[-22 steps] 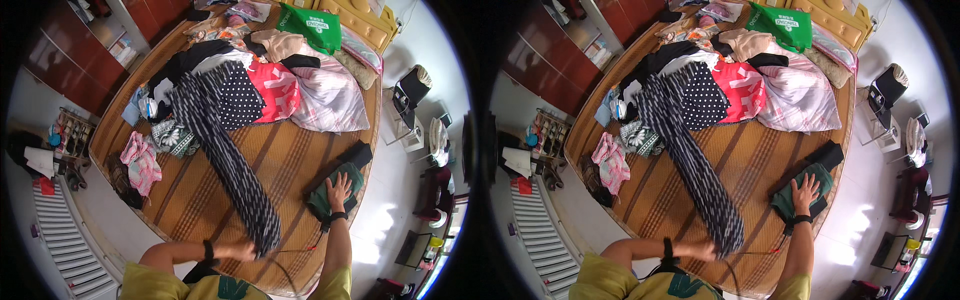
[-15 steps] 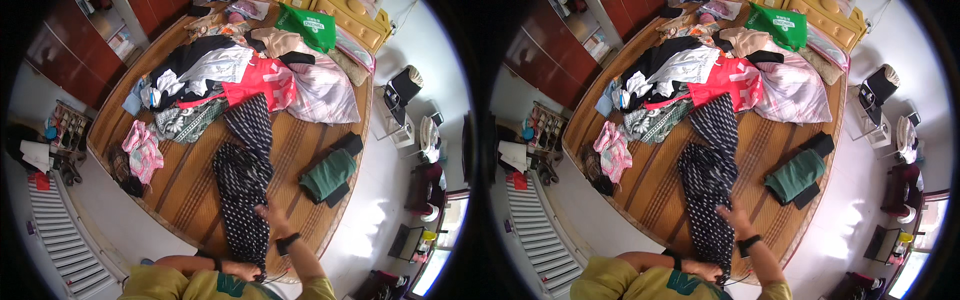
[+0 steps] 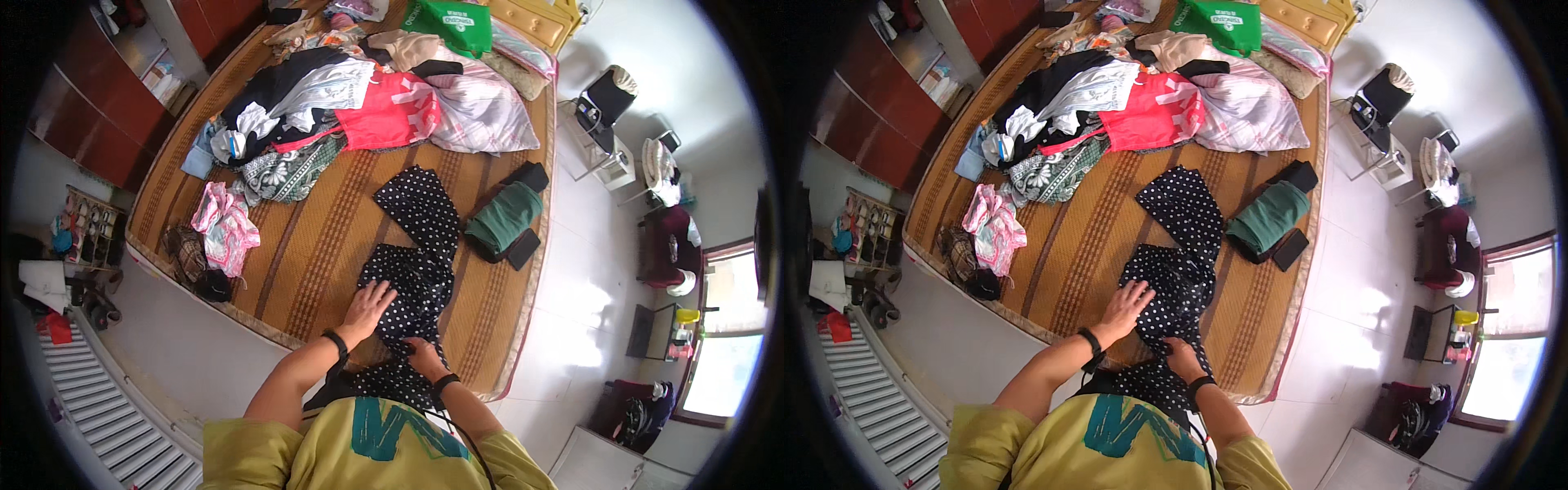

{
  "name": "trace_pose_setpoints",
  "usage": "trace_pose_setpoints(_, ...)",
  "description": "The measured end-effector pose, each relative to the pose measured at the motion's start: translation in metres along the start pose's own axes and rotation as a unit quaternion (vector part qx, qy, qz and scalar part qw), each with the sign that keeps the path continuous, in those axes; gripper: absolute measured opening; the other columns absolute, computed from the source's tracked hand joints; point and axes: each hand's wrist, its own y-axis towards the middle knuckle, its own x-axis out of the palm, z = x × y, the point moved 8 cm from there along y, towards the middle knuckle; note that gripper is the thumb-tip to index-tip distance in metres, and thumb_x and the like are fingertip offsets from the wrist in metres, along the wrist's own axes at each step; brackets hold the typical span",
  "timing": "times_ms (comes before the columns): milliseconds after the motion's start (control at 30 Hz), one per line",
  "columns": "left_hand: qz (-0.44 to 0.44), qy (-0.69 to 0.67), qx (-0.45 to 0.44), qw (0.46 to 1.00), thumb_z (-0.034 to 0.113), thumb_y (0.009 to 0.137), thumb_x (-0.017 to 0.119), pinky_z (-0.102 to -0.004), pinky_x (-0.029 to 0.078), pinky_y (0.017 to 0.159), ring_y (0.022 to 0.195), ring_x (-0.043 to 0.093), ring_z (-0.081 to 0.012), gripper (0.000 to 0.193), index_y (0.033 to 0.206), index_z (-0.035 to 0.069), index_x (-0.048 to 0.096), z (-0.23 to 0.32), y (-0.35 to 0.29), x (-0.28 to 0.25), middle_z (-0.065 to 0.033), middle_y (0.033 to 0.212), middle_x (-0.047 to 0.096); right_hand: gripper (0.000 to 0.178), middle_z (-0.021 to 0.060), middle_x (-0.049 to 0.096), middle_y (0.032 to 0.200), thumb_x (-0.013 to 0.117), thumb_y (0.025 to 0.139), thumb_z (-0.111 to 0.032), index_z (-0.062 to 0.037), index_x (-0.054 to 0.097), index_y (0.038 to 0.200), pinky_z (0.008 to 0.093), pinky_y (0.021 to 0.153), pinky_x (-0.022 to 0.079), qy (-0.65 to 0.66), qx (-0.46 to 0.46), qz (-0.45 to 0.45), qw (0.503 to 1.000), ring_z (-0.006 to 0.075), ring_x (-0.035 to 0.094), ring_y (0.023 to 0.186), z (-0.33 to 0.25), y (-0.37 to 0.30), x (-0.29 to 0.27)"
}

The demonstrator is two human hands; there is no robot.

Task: The person folds a pair of black polka-dotted pants and a striped fabric item on a bed by hand, smoothing the materials and folding them into neat rectangles.

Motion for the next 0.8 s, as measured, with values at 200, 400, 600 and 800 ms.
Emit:
trace_pose_setpoints(200, -0.123, -0.392, -0.241, 0.879, 0.028, 0.095, 0.062, -0.0445, 0.049, 0.1, 0.104, 0.068, -0.0313, 0.031, 0.112, 0.004, 0.071, 0.002, 0.026, -0.003, -0.0133, 0.106, 0.074, 0.037, 0.0168, 0.07, 0.103, 0.069, 0.078, -0.003, -0.0056, 0.07, 0.115, 0.0402, 0.087, 0.056, -0.079, -0.002, 0.149, 0.986, 0.0333, 0.068, 0.098, -0.058, -0.042, -0.048)
trace_pose_setpoints(400, -0.092, -0.837, -0.191, 0.504, 0.023, 0.103, 0.053, -0.0322, 0.049, 0.098, 0.112, 0.06, -0.0116, 0.031, 0.129, 0.008, 0.062, 0.034, 0.013, -0.107, -0.001, 0.122, 0.066, 0.028, 0.0085, 0.073, 0.1, 0.067, 0.095, -0.015, 0.0028, 0.068, 0.117, 0.0306, 0.081, 0.056, 0.371, 0.088, 0.221, 0.898, 0.0176, 0.069, 0.087, -0.097, -0.072, -0.106)
trace_pose_setpoints(600, -0.066, -0.657, -0.058, 0.749, 0.012, 0.1, 0.055, -0.0358, 0.048, 0.099, 0.11, 0.062, -0.0164, 0.024, 0.12, 0.005, 0.066, 0.059, 0.007, -0.221, -0.0044, 0.119, 0.067, 0.056, 0.0104, 0.062, 0.129, 0.07, 0.096, -0.026, 0.0003, 0.05, 0.142, 0.0306, 0.094, 0.05, 0.295, -0.127, 0.288, 0.902, 0.0164, 0.058, 0.116, -0.233, -0.08, -0.172)
trace_pose_setpoints(800, 0.063, -0.464, 0.17, 0.867, 0.0, 0.083, 0.066, -0.0436, 0.044, 0.106, 0.119, 0.059, -0.0359, 0.034, 0.116, 0.003, 0.066, 0.1, -0.02, -0.3, -0.0154, 0.125, 0.065, 0.036, 0.0097, 0.072, 0.109, 0.053, 0.09, -0.003, 0.0026, 0.064, 0.124, 0.0304, 0.083, 0.057, 0.602, 0.036, 0.171, 0.78, 0.0177, 0.069, 0.091, -0.254, -0.076, -0.166)
